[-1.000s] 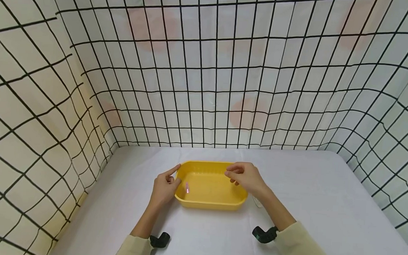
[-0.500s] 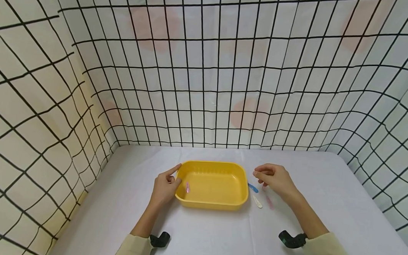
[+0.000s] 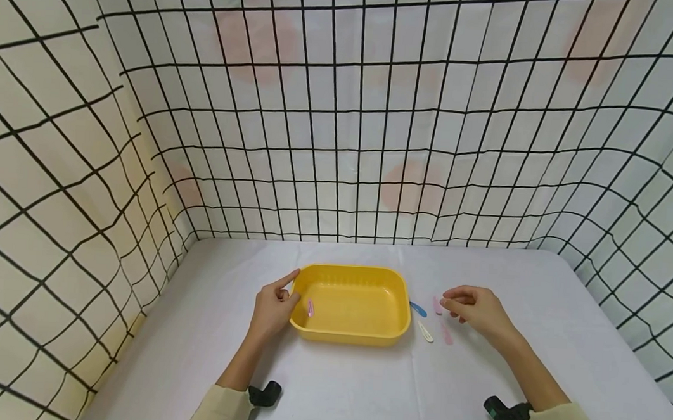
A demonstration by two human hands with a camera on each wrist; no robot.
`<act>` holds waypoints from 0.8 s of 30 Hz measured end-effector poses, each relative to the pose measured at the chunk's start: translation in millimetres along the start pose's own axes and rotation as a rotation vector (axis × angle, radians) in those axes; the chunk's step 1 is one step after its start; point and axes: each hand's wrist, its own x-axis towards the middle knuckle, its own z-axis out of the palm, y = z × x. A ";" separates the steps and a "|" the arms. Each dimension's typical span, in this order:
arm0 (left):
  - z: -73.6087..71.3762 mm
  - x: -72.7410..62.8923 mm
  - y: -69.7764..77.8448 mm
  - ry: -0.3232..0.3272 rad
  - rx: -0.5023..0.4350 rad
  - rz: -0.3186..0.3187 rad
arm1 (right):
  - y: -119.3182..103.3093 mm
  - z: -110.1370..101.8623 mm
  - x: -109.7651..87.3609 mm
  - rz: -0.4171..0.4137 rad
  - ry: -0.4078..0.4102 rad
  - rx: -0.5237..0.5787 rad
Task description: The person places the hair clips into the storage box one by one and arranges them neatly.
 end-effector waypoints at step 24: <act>0.4 -0.6 -0.7 0.001 -0.007 -0.011 | 31.9 4.4 -21.5 0.034 -0.039 -0.068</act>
